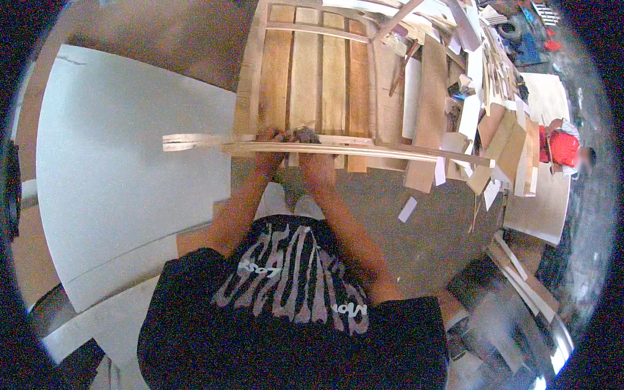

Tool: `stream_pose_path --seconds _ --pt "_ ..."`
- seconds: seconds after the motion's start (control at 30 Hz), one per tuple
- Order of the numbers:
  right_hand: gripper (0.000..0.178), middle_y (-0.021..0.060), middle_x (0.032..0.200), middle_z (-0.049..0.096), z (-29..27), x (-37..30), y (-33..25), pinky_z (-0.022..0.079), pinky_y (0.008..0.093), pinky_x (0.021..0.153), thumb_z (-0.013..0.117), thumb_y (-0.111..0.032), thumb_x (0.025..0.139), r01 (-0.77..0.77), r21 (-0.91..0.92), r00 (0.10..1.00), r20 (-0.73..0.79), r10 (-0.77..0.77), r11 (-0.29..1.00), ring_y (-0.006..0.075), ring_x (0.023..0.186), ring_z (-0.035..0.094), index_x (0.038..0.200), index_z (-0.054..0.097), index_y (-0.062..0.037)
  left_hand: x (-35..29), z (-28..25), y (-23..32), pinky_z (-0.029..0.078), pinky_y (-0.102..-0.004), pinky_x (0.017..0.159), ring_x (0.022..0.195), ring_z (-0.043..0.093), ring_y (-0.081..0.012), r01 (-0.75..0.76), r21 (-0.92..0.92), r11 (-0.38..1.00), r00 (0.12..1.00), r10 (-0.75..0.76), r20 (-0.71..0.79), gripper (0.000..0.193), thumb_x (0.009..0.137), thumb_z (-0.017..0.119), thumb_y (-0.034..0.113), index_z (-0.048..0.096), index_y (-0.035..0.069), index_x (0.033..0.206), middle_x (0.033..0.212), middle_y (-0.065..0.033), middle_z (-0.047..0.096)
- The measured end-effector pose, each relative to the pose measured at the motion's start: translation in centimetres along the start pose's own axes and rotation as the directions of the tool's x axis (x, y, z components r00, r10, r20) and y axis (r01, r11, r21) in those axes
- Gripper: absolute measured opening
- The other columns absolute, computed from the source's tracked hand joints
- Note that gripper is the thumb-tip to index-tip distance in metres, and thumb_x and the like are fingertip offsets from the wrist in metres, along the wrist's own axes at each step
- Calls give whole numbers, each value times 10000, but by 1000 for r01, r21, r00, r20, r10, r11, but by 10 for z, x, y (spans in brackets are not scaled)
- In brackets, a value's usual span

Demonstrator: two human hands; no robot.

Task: The person builds a wooden chair by hammering frame pieces together with a hammer, lifting and turning the wooden frame, fitting wooden planks across the structure, and hammering the planks into place.

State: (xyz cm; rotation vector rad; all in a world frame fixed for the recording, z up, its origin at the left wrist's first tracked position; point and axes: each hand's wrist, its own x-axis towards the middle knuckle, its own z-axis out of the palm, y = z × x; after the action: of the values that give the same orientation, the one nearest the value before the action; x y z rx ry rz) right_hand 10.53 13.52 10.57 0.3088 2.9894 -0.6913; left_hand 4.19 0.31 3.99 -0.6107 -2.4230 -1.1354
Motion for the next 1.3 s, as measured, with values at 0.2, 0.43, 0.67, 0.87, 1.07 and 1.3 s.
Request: stream_pose_path --seconds 0.2,0.43,0.67,0.87,1.07,1.3 --pt "251 208 1075 624 -4 -8 1 463 488 853 558 -126 926 175 24 927 -341 -157 984 411 1001 590 1146 571 -7 1 -2 -11 464 -420 657 765 561 -276 -40 -24 999 999 40 8 166 726 747 201 675 76 809 772 -72 556" --pt "272 233 1043 636 -17 -28 -4 480 488 827 583 -142 920 -40 253 996 -67 59 967 428 945 602 1159 590 -12 -9 -3 -25 493 -449 840 1017 588 -326 50 -100 994 985 -33 167 208 819 656 158 684 53 996 1033 -143 625" --pt "259 246 1063 628 1 -30 14 499 473 820 556 -140 939 173 -29 977 -120 -175 984 432 967 607 1162 589 -14 -28 -33 -16 314 -430 1120 1395 347 -281 -214 228 950 856 70 512 500 913 519 192 460 5 1373 1498 -157 373" --pt "258 232 1118 629 11 -26 6 493 475 853 530 -102 937 261 31 904 -358 -233 965 426 1010 602 1173 589 -17 -27 -26 -23 277 -442 1145 1394 346 -303 -196 141 970 889 115 443 497 892 472 128 459 -11 1369 1490 -167 384" --pt "281 254 942 649 6 -18 -10 534 531 643 484 -210 941 225 127 949 -254 -188 966 412 778 652 1132 596 -37 -33 -18 -32 268 -447 1154 1382 355 -325 -173 71 982 903 129 410 535 852 453 84 451 -12 1378 1477 -190 389" --pt "309 246 899 664 29 -20 10 534 532 658 478 -279 960 89 -108 981 -161 -105 990 418 753 654 982 635 -13 -37 -15 -31 274 -452 1151 1393 339 -316 -121 92 988 900 70 429 546 859 449 68 425 -10 1399 1489 -171 379"
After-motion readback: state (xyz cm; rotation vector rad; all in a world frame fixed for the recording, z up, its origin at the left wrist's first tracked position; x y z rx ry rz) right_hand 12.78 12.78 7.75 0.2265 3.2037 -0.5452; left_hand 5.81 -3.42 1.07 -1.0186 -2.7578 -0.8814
